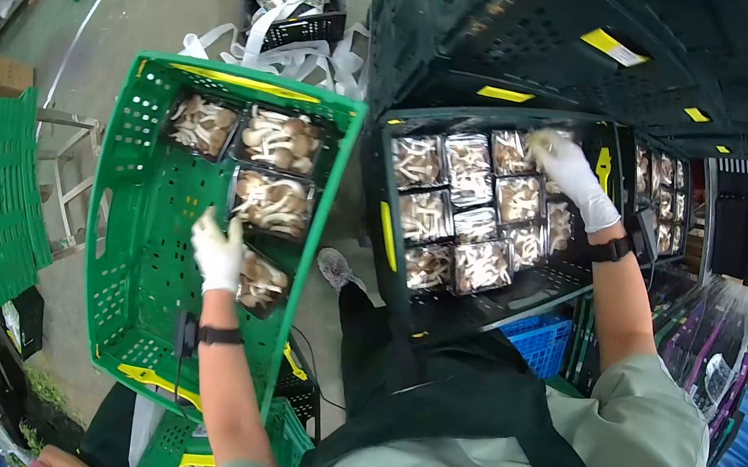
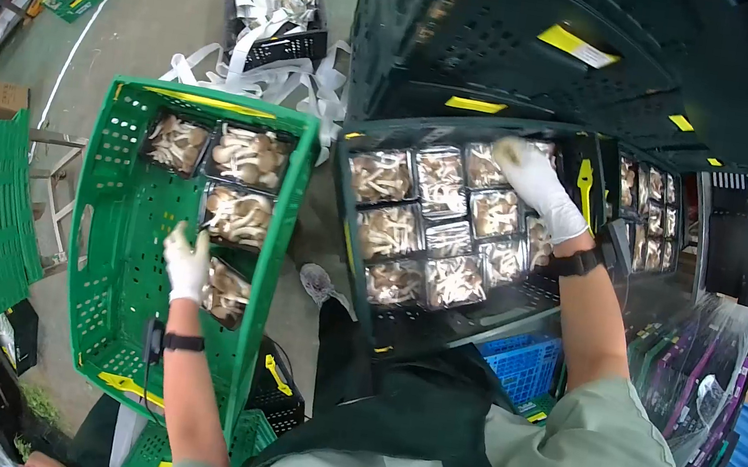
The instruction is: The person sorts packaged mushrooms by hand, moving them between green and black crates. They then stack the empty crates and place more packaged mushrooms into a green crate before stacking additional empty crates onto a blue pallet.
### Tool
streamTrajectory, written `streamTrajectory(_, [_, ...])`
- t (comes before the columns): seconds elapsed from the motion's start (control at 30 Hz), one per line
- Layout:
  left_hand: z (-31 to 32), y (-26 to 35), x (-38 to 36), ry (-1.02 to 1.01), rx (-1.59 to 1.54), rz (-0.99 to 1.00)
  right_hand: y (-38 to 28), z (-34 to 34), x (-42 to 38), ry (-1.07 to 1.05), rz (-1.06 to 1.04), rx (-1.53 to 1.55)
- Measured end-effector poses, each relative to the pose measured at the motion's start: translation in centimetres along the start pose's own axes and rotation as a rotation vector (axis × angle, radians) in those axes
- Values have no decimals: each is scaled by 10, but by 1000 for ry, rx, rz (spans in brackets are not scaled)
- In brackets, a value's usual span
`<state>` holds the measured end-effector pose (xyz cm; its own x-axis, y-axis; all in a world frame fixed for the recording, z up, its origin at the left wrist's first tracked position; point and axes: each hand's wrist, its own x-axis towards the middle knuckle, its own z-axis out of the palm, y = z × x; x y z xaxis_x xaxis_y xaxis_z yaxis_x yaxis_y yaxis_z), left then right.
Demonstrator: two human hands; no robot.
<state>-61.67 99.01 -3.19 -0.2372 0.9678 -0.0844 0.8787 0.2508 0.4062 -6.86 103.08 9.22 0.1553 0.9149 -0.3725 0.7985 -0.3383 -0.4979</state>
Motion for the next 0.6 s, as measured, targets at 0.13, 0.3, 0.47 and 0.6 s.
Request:
streamTrajectory(0.13, [-72, 68, -61, 129, -148, 133, 137, 18, -32, -236, 38, -523])
streamTrajectory(0.3, [-54, 254, -157, -149, -292, 309, 185, 117, -48, -411, -288, -33])
streamTrajectory(0.47, [122, 323, -177, -349, -163, 547, 197, 175, -50, -518, -523, -52])
streamTrajectory(0.6, [196, 326, -189, -795, 65, 348, 216, 154, -4, -536, -477, 338])
